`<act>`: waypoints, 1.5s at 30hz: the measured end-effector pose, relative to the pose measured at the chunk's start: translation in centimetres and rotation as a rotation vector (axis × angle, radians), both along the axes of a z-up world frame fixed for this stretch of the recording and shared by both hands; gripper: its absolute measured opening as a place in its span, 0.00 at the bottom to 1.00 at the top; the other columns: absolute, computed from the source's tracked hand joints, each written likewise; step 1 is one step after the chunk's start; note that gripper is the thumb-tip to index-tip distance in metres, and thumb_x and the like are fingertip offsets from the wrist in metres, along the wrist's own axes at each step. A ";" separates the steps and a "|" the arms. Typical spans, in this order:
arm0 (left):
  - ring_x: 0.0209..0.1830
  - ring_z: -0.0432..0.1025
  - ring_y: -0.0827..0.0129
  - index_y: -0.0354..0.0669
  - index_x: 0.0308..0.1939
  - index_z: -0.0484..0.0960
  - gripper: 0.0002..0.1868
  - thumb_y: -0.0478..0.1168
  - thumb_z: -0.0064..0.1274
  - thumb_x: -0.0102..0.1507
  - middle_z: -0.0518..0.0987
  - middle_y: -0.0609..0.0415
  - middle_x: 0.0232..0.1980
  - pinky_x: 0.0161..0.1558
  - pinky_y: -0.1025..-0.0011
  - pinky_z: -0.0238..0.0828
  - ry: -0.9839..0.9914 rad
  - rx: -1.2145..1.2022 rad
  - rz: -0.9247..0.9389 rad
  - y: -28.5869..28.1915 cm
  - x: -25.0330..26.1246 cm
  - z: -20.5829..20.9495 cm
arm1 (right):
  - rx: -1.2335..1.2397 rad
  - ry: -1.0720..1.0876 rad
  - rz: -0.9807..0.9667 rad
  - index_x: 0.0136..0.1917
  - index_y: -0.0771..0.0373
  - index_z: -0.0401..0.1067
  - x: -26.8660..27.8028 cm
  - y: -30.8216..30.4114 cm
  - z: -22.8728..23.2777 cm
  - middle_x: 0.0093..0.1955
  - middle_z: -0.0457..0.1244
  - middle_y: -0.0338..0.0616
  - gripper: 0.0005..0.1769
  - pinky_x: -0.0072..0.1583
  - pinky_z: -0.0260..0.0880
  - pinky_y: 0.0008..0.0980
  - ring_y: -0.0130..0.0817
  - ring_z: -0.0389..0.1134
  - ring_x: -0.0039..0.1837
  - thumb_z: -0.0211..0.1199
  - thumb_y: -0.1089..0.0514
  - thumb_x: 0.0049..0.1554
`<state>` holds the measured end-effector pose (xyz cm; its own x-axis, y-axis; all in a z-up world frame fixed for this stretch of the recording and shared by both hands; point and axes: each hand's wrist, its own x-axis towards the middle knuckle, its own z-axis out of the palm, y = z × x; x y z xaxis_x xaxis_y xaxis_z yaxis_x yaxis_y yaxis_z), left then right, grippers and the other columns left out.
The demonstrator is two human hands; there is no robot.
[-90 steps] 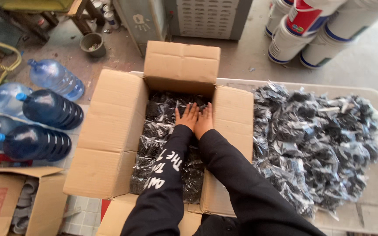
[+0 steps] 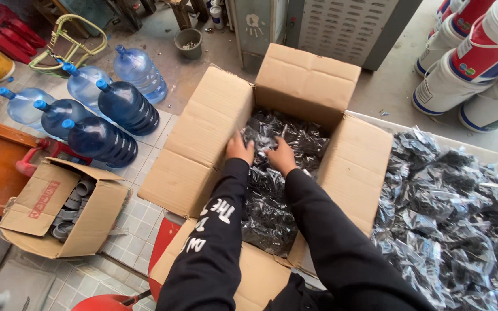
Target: The person repeatedly picks up small plastic-wrapped items from a white bin and places them into a cardboard box. The person arranges the items in rows inside the box, occasionally pressing them down to fit more.
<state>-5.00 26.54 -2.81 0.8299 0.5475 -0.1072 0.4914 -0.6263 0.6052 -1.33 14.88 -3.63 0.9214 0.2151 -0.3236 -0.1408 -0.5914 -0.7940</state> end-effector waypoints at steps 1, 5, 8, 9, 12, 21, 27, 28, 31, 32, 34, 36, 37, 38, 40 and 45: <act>0.64 0.66 0.52 0.44 0.71 0.59 0.39 0.58 0.50 0.62 0.70 0.40 0.61 0.63 0.58 0.67 0.002 0.001 0.004 0.0 -0.3 -1.0 | 0.001 0.002 0.004 0.71 0.53 0.61 -0.4 0.4 -0.8 0.61 0.64 0.53 0.39 0.61 0.68 0.47 0.46 0.66 0.63 0.70 0.49 0.48; 0.77 0.36 0.49 0.45 0.76 0.41 0.37 0.45 0.39 0.67 0.37 0.45 0.78 0.69 0.47 0.45 0.257 0.338 -0.433 -0.4 -0.7 -4.3 | -0.278 -0.557 0.359 0.73 0.66 0.54 -2.2 0.5 -2.4 0.70 0.49 0.64 0.34 0.66 0.59 0.60 0.61 0.55 0.69 0.51 0.66 0.53; 0.79 0.28 0.53 0.48 0.77 0.34 0.36 0.45 0.31 0.68 0.29 0.53 0.80 0.73 0.44 0.29 0.345 0.331 -0.524 -0.5 -1.1 -5.6 | -0.562 -0.523 0.674 0.76 0.59 0.49 -3.0 -0.1 -2.6 0.79 0.41 0.52 0.33 0.73 0.41 0.62 0.53 0.41 0.78 0.46 0.62 0.57; 0.79 0.29 0.54 0.50 0.77 0.31 0.36 0.43 0.28 0.68 0.28 0.55 0.80 0.73 0.45 0.30 0.311 0.296 -0.505 -0.3 -1.1 -5.7 | -0.698 -0.451 0.770 0.78 0.55 0.44 -3.0 0.0 -2.5 0.82 0.35 0.44 0.35 0.75 0.32 0.61 0.50 0.34 0.81 0.45 0.59 0.59; 0.79 0.30 0.54 0.50 0.77 0.30 0.37 0.44 0.28 0.67 0.27 0.55 0.80 0.73 0.44 0.30 0.299 0.282 -0.498 -0.4 -0.9 -6.1 | -0.830 -0.353 0.829 0.80 0.52 0.37 -2.1 0.1 -2.3 0.83 0.29 0.40 0.38 0.74 0.21 0.63 0.50 0.28 0.81 0.40 0.53 0.57; 0.79 0.33 0.52 0.50 0.77 0.31 0.39 0.47 0.32 0.67 0.28 0.54 0.80 0.71 0.41 0.37 0.374 0.322 -0.456 -1.5 -0.3 -5.4 | -0.803 -0.322 0.748 0.79 0.49 0.42 -2.0 -0.1 0.0 0.83 0.32 0.32 0.34 0.72 0.18 0.69 0.51 0.30 0.81 0.31 0.44 0.61; 0.80 0.32 0.58 0.49 0.75 0.42 0.34 0.40 0.32 0.65 0.36 0.56 0.80 0.74 0.46 0.35 0.318 0.255 -0.463 -5.1 1.9 -5.2 | -0.678 -0.495 0.744 0.78 0.58 0.47 -0.4 -3.6 2.2 0.81 0.40 0.44 0.33 0.75 0.31 0.63 0.51 0.36 0.80 0.40 0.56 0.59; 0.80 0.32 0.58 0.49 0.75 0.42 0.34 0.40 0.32 0.65 0.36 0.56 0.80 0.74 0.46 0.35 0.324 0.256 -0.472 -6.3 2.2 -5.0 | -0.676 -0.487 0.739 0.78 0.58 0.47 -0.3 -4.9 2.4 0.81 0.40 0.44 0.33 0.75 0.31 0.63 0.51 0.36 0.80 0.40 0.56 0.59; 0.80 0.35 0.60 0.46 0.74 0.49 0.34 0.38 0.38 0.63 0.44 0.56 0.79 0.75 0.54 0.38 0.170 0.198 -0.451 -11.1 4.4 -4.5 | -0.593 -0.726 0.586 0.74 0.61 0.56 1.0 -9.7 2.9 0.77 0.50 0.47 0.34 0.74 0.40 0.60 0.48 0.44 0.79 0.48 0.57 0.54; 0.78 0.42 0.57 0.43 0.70 0.57 0.31 0.38 0.39 0.62 0.52 0.52 0.76 0.73 0.52 0.46 -0.023 0.298 -0.462 -13.0 5.0 -4.8 | -0.520 -0.757 0.520 0.73 0.62 0.56 1.5 -11.7 2.6 0.76 0.51 0.49 0.35 0.72 0.44 0.61 0.49 0.46 0.78 0.50 0.59 0.52; 0.76 0.49 0.55 0.39 0.66 0.64 0.28 0.39 0.41 0.61 0.60 0.48 0.72 0.70 0.50 0.53 -0.228 0.391 -0.477 -17.1 6.7 -5.3 | -0.457 -0.792 0.443 0.73 0.64 0.57 2.4 -16.0 1.5 0.75 0.52 0.50 0.37 0.71 0.47 0.63 0.49 0.47 0.78 0.52 0.60 0.49; 0.69 0.60 0.52 0.37 0.52 0.76 0.19 0.38 0.44 0.58 0.71 0.44 0.61 0.65 0.54 0.63 -0.530 0.469 -0.552 -21.7 8.8 -6.3 | -0.300 -0.956 0.130 0.67 0.59 0.64 3.0 -20.7 -0.6 0.63 0.61 0.45 0.32 0.67 0.55 0.58 0.45 0.61 0.67 0.52 0.62 0.48; 0.69 0.60 0.52 0.37 0.52 0.76 0.19 0.38 0.44 0.58 0.71 0.44 0.61 0.65 0.54 0.63 -0.537 0.463 -0.562 -24.1 9.2 -6.7 | -0.309 -0.957 0.121 0.67 0.59 0.64 3.3 -23.1 -1.7 0.63 0.61 0.45 0.32 0.67 0.55 0.58 0.45 0.61 0.67 0.52 0.62 0.48; 0.66 0.63 0.48 0.35 0.55 0.73 0.23 0.38 0.48 0.56 0.71 0.40 0.59 0.64 0.54 0.64 -0.510 0.355 -0.695 -26.5 9.7 -7.1 | -0.250 -0.940 0.028 0.64 0.61 0.66 3.6 -25.6 -2.8 0.59 0.62 0.47 0.28 0.64 0.60 0.51 0.47 0.64 0.63 0.54 0.63 0.49; 0.63 0.65 0.43 0.34 0.59 0.70 0.29 0.39 0.53 0.54 0.71 0.37 0.57 0.63 0.54 0.66 -0.486 0.242 -0.831 -31.3 10.1 -7.4 | -0.198 -0.926 -0.068 0.60 0.63 0.69 4.0 -30.1 -4.7 0.55 0.64 0.49 0.23 0.61 0.64 0.45 0.49 0.66 0.59 0.56 0.64 0.50; 0.64 0.66 0.57 0.44 0.67 0.63 0.26 0.45 0.40 0.65 0.66 0.46 0.63 0.58 0.61 0.70 0.294 0.058 -0.949 -39.4 8.7 -8.4 | -0.311 -0.074 -0.431 0.66 0.58 0.61 3.2 -37.4 -7.5 0.63 0.56 0.53 0.24 0.60 0.67 0.50 0.55 0.62 0.65 0.57 0.54 0.57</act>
